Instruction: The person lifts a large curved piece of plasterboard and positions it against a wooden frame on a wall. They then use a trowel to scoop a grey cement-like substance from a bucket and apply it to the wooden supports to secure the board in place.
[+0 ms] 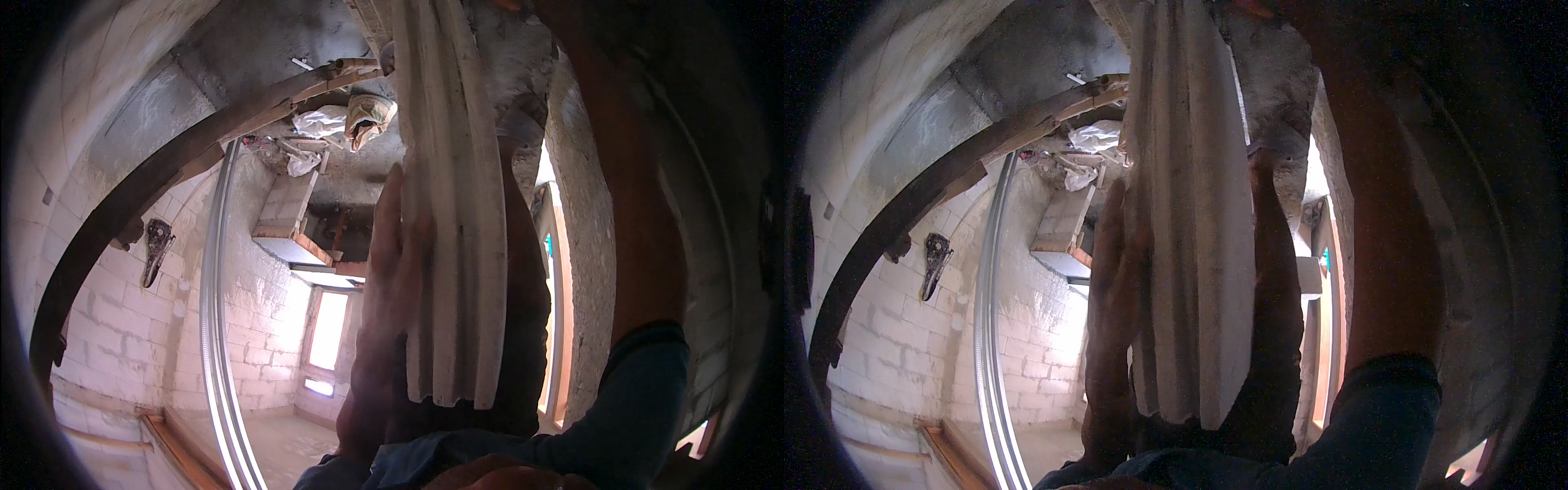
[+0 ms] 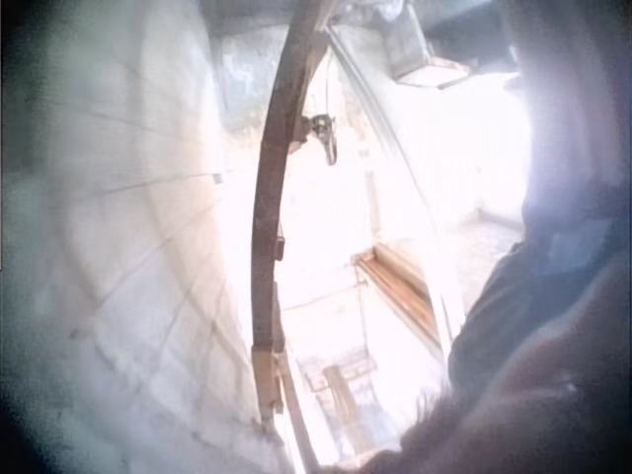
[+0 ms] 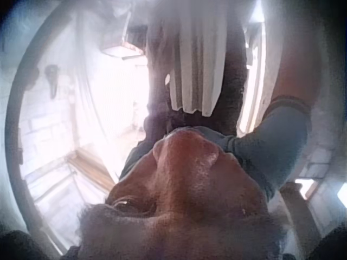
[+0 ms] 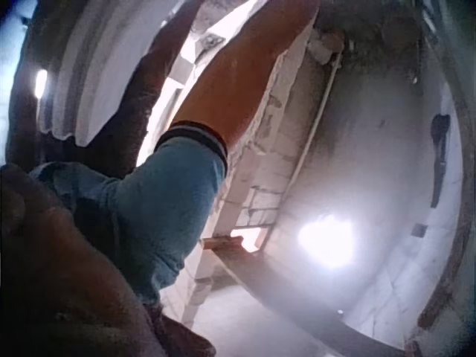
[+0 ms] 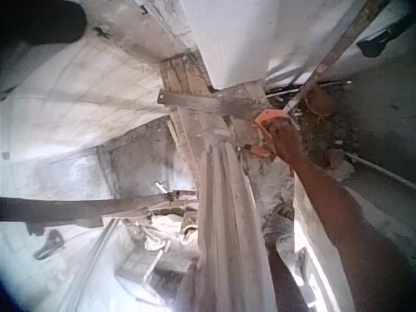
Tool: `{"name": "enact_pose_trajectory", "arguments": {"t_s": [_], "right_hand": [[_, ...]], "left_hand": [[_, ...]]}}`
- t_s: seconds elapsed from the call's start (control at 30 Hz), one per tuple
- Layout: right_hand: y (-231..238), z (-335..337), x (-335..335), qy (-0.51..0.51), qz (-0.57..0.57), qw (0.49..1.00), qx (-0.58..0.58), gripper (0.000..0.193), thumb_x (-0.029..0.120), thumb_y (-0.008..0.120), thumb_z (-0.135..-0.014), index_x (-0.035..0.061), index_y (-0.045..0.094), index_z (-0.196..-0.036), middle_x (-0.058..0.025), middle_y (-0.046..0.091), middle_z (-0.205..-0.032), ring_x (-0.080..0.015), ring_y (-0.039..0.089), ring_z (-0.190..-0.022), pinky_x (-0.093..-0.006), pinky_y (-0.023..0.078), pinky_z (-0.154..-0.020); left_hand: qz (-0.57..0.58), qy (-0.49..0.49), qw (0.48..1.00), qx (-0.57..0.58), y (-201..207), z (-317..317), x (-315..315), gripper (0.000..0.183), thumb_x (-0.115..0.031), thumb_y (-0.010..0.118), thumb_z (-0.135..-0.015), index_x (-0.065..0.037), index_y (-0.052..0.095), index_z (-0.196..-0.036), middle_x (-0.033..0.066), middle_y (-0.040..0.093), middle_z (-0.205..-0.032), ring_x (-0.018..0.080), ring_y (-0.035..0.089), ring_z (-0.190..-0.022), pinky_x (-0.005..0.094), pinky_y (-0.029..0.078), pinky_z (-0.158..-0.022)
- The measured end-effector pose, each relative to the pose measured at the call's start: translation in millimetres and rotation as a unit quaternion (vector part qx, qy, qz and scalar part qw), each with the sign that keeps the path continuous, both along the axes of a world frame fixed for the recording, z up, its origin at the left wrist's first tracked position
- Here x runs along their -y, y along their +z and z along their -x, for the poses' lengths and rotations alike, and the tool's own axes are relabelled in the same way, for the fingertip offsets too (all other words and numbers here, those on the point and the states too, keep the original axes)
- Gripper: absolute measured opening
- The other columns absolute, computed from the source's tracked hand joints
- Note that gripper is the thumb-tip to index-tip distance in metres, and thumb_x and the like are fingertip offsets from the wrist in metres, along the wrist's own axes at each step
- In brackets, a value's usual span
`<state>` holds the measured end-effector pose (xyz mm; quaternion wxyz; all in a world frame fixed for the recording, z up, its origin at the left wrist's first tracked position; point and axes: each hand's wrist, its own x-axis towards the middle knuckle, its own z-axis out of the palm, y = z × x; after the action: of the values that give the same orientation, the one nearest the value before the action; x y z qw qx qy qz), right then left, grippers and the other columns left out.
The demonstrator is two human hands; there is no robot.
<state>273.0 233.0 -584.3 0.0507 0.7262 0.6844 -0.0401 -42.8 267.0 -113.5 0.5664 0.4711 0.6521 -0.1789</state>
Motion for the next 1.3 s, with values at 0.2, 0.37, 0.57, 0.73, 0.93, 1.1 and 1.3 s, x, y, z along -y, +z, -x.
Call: {"name": "enact_pose_trajectory", "arguments": {"t_s": [0.2, 0.37, 0.57, 0.73, 0.93, 1.1, 1.3], "right_hand": [[33, -1, -8, 0.060, 0.022, 0.997, -0.034, 0.038, 0.018, 0.053, -0.097, 0.0088, 0.050, -0.134, -0.0151, 0.049, -0.132, -0.0331, 0.049, -0.122, -0.0520, 0.038, -0.103], [136, 31, -28, 0.008, 0.069, 0.971, -0.227, 0.032, 0.018, 0.062, -0.091, 0.0069, 0.059, -0.121, -0.0130, 0.055, -0.119, -0.0291, 0.052, -0.116, -0.0480, 0.041, -0.100], [297, 39, -29, -0.090, -0.030, 0.949, -0.302, 0.035, 0.025, 0.065, -0.091, -0.0001, 0.058, -0.115, -0.0215, 0.063, -0.099, -0.0374, 0.063, -0.093, -0.0434, 0.050, -0.080], [493, 93, -12, -0.310, 0.104, 0.821, -0.467, 0.042, 0.040, 0.060, -0.097, 0.0011, 0.060, -0.112, -0.0101, 0.061, -0.083, -0.0211, 0.061, -0.078, -0.0353, 0.048, -0.070], [559, 127, 11, -0.432, 0.171, 0.754, -0.465, 0.067, 0.064, 0.056, -0.092, -0.0010, 0.056, -0.110, -0.0064, 0.052, -0.073, -0.0172, 0.055, -0.067, -0.0347, 0.045, -0.060], [557, 132, 27, -0.386, 0.191, 0.766, -0.477, 0.077, 0.067, 0.053, -0.091, -0.0036, 0.052, -0.122, -0.0135, 0.059, -0.078, -0.0224, 0.060, -0.068, -0.0385, 0.048, -0.063], [550, 147, 43, -0.350, 0.179, 0.809, -0.436, 0.082, 0.068, 0.047, -0.093, -0.0056, 0.048, -0.130, -0.0232, 0.066, -0.091, -0.0346, 0.068, -0.078, -0.0462, 0.052, -0.072]], "left_hand": [[0.025, 0.041, 0.999, 0.014, 40, 3, 6, 0.067, -0.039, 0.040, -0.104, 0.003, 0.019, -0.152, 0.0294, 0.024, -0.155, 0.0415, 0.026, -0.144, 0.0442, 0.025, -0.118], [0.029, 0.074, 0.997, 0.002, 70, 6, 18, 0.065, -0.035, 0.037, -0.104, 0.003, 0.016, -0.153, 0.0303, 0.023, -0.155, 0.0419, 0.025, -0.145, 0.0437, 0.024, -0.119], [0.010, 0.086, 0.994, 0.072, 89, -4, 36, 0.063, -0.031, 0.035, -0.106, 0.004, 0.012, -0.153, 0.0313, 0.023, -0.155, 0.0425, 0.024, -0.145, 0.0430, 0.023, -0.119], [-0.001, 0.117, 0.989, 0.092, 101, -9, 56, 0.061, -0.028, 0.032, -0.107, 0.004, 0.010, -0.153, 0.0322, 0.023, -0.155, 0.0430, 0.023, -0.145, 0.0425, 0.022, -0.119], [-0.071, 0.093, 0.986, 0.122, 89, -10, 111, 0.064, -0.020, 0.039, -0.104, 0.008, 0.007, -0.152, 0.0318, 0.022, -0.155, 0.0425, 0.025, -0.145, 0.0423, 0.024, -0.119], [-0.171, 0.036, 0.976, 0.129, 90, -1, 103, 0.064, -0.014, 0.041, -0.102, 0.006, 0.008, -0.153, 0.0319, 0.022, -0.155, 0.0425, 0.028, -0.144, 0.0423, 0.026, -0.118], [-0.124, 0.056, 0.986, 0.096, 90, -6, 106, 0.063, -0.016, 0.039, -0.103, 0.006, 0.007, -0.153, 0.0322, 0.023, -0.155, 0.0433, 0.029, -0.143, 0.0429, 0.028, -0.117]]}}
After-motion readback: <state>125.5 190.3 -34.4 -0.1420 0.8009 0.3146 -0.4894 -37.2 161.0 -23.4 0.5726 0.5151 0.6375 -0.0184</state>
